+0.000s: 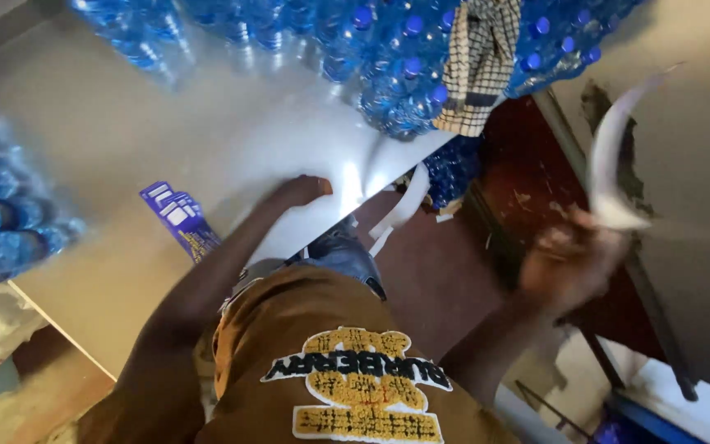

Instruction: Manually peeling and applying brand labels to plastic water bottles in a production environment.

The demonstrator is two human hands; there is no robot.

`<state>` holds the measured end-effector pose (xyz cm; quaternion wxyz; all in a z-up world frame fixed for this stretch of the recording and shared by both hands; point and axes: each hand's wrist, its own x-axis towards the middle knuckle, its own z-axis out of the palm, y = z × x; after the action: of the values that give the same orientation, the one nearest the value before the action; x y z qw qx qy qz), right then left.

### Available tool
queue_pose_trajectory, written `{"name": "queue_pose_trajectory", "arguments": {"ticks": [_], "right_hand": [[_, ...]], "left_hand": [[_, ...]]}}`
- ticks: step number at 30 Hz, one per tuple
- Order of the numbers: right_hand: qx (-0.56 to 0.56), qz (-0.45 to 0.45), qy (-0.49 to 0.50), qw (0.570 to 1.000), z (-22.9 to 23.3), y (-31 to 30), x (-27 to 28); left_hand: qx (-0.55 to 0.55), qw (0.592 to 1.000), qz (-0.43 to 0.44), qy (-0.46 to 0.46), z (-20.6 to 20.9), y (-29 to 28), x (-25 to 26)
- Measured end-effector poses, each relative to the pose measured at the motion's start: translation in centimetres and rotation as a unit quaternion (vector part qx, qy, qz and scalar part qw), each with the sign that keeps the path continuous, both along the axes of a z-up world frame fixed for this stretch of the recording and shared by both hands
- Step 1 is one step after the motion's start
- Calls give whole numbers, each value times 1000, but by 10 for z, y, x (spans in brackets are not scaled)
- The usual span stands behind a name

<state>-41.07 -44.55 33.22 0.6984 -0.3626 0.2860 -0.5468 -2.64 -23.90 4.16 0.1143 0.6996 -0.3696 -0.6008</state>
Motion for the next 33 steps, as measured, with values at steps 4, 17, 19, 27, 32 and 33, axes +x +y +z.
{"name": "queue_pose_trajectory", "arguments": {"ticks": [4,17,19,27,32,33], "right_hand": [[-138,-15,276,951,17,73,105],[-294,122,343,884,-44,85,178],[-294,152,302,894,-60,86,184],[-90,342,196,914,-72,120,261],[-30,412,174,894,-124,143,276],[-26,427,217,877,-129,151,270]], "left_hand": [[-269,924,202,-181,-46,-126,92],[-164,942,194,-221,39,-91,94],[-78,960,163,-215,28,-43,70],[-11,948,287,-136,-3,71,25],[-231,854,442,146,102,120,6],[-321,751,484,316,81,136,-7]]}}
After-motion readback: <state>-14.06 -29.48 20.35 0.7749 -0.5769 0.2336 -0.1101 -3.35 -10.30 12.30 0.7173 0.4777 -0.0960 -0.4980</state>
